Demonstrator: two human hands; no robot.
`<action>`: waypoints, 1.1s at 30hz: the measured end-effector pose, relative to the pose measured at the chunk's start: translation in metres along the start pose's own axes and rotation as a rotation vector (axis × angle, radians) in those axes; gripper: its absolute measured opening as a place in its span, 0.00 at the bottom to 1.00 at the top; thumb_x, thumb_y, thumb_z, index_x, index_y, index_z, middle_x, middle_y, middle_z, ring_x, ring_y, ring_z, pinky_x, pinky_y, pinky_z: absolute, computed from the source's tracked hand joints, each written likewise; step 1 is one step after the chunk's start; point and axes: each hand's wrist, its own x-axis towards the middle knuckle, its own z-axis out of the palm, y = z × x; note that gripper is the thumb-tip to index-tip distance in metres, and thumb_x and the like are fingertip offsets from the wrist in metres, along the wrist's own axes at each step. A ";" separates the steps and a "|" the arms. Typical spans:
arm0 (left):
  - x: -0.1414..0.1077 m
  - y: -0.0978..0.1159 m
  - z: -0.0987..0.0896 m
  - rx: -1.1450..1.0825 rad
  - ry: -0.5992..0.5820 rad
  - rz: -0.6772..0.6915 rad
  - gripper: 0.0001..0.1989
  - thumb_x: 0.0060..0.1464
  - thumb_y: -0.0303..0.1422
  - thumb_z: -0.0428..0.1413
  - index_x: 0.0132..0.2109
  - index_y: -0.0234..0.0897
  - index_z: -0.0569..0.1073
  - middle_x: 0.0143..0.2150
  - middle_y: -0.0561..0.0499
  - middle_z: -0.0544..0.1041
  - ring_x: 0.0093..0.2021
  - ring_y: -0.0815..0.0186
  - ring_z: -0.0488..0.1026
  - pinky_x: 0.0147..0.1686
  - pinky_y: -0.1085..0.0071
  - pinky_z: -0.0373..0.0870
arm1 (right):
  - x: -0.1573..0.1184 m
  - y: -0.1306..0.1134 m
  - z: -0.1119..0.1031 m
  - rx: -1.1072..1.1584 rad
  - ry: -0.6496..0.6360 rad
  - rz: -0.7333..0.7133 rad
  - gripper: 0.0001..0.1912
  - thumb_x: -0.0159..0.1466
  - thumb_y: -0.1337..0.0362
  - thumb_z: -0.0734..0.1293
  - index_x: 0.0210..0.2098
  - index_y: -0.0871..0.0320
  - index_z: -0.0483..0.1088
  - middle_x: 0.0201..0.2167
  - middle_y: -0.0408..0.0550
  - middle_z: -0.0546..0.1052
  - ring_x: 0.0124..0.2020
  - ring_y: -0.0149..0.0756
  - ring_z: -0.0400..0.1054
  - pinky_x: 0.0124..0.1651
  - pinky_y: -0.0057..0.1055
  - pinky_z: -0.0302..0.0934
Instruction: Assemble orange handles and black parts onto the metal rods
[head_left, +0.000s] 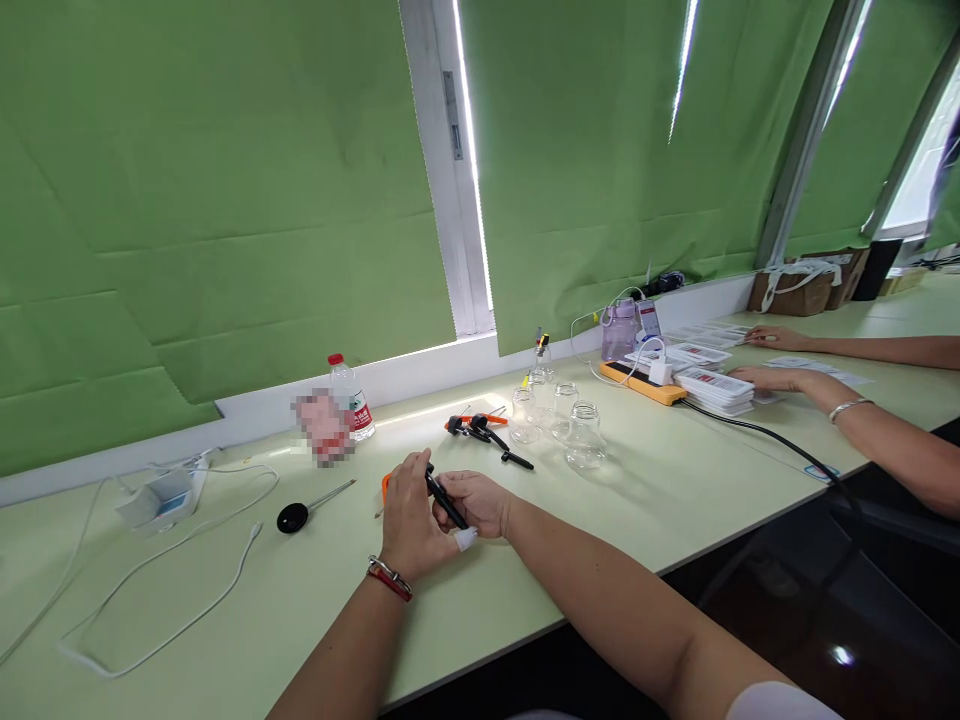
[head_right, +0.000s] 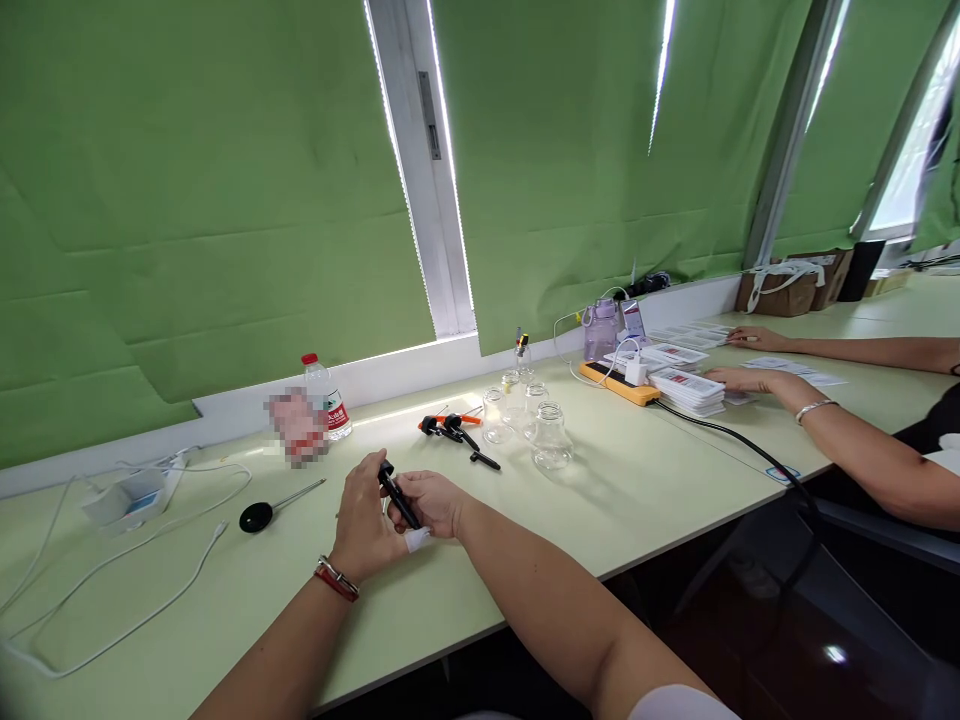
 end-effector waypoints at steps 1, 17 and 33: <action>0.000 0.000 0.000 0.018 -0.011 0.003 0.53 0.32 0.43 0.62 0.64 0.35 0.49 0.58 0.36 0.60 0.56 0.43 0.59 0.53 0.46 0.59 | 0.000 -0.001 0.000 -0.017 0.010 0.008 0.21 0.60 0.47 0.63 0.36 0.61 0.67 0.19 0.45 0.72 0.20 0.32 0.64 0.28 0.30 0.56; -0.005 0.002 0.010 0.095 -0.096 -0.043 0.55 0.31 0.49 0.62 0.64 0.33 0.50 0.59 0.34 0.57 0.58 0.41 0.56 0.56 0.44 0.53 | 0.002 0.002 0.010 -0.158 0.194 -0.006 0.11 0.59 0.61 0.65 0.22 0.59 0.66 0.17 0.41 0.65 0.17 0.27 0.56 0.23 0.27 0.51; -0.004 -0.001 0.006 0.172 -0.098 -0.011 0.46 0.32 0.34 0.58 0.62 0.33 0.54 0.60 0.35 0.56 0.58 0.41 0.55 0.57 0.46 0.52 | -0.003 -0.003 0.009 -0.209 0.135 -0.031 0.30 0.47 0.64 0.75 0.46 0.60 0.62 0.19 0.37 0.71 0.17 0.28 0.64 0.24 0.27 0.59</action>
